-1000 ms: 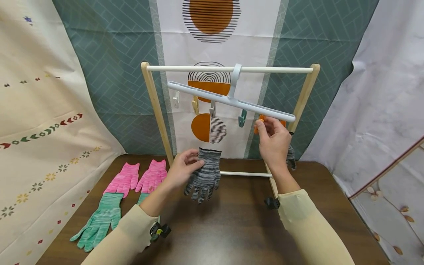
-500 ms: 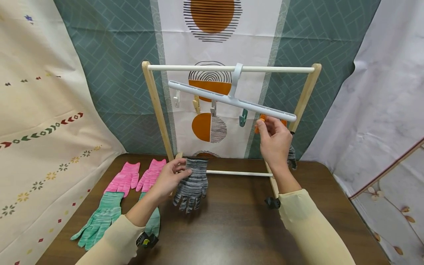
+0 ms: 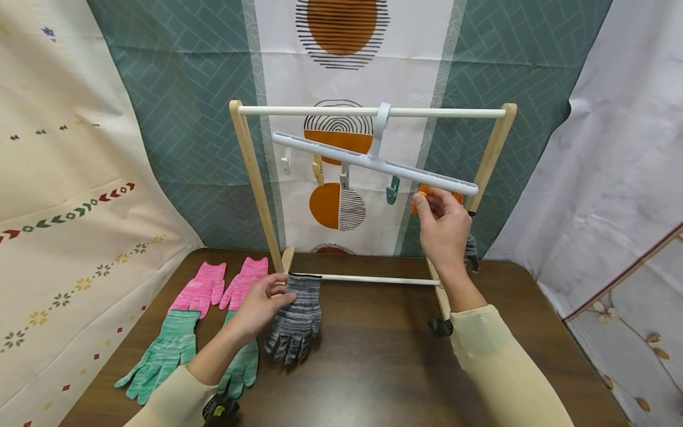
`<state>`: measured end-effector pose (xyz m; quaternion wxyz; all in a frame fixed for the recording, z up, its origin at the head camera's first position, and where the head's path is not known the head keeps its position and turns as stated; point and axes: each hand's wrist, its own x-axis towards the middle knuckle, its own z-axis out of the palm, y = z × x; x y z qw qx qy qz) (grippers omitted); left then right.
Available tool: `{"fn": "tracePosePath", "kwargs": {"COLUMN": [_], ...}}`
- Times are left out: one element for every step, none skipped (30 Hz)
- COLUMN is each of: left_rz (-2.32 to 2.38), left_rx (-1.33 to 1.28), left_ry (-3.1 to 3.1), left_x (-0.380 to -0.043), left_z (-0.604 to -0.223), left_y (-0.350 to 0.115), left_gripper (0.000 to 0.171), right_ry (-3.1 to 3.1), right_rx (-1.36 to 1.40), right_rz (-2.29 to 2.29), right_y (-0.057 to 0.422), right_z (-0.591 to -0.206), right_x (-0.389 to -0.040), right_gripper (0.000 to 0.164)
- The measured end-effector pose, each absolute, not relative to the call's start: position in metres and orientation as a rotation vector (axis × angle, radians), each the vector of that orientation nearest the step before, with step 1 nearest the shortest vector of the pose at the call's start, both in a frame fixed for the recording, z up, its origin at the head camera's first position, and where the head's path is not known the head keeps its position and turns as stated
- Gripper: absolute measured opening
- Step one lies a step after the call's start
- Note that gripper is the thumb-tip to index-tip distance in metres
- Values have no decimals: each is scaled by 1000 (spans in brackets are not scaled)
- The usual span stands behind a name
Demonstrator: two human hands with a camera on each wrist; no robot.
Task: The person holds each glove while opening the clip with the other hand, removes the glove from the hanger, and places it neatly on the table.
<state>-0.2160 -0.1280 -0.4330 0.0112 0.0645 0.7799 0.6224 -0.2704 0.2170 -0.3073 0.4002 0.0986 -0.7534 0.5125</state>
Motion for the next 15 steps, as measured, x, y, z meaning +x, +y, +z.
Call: {"fn": "tracePosePath", "kwargs": {"left_rz": [1940,1938,1935,1930,1926,1920,1917,1915,1913,1913,1913,1909,1912,1916,1924], "left_rx": [190,176,169,162,149,139,130,125,119,111,99,94,87,81,75], "left_ry": [2433,2424,2418,2418,2419,2424,2426,2434,2447,2458,2457,2456,2446,2434,2412], "left_x": [-215,-212,-208,-204,-203,-203,-202,-201,-202,-204,-206,-205,-205,-204,-205], "left_z": [-433,-431,-427,-423,-424,-425,-427,-429,-434,-440,-445,-447,-448,-449,-451], "left_y": [-129,-129,-130,-130,-131,-133,-134,-135,-137,-139,-140,-141,-142,-143,-143], "left_gripper": [40,40,39,38,39,39,39,39,39,39,39,39,39,39,40], "right_ry": [-1904,-1907,-1906,-1904,-1905,-1904,-1905,-1906,-1903,-1899,-1898,-1895,-1894,-1890,-1886], "right_rx": [250,247,250,255,256,261,263,263,269,272,273,273,270,271,271], "right_rz": [1298,1295,1297,1304,1304,1308,1311,1314,1320,1325,1326,1330,1331,1333,1336], "right_y": [217,217,215,213,213,213,213,213,213,215,217,217,217,217,218], "right_z": [-308,-307,-305,-303,-303,-303,-303,-303,-303,-306,-308,-308,-307,-308,-308], "right_x": [-271,-270,-267,-264,-264,-264,-264,-264,-265,-268,-270,-270,-270,-271,-271], "right_gripper": [30,30,30,31,31,32,32,33,34,34,35,35,35,35,35]}}
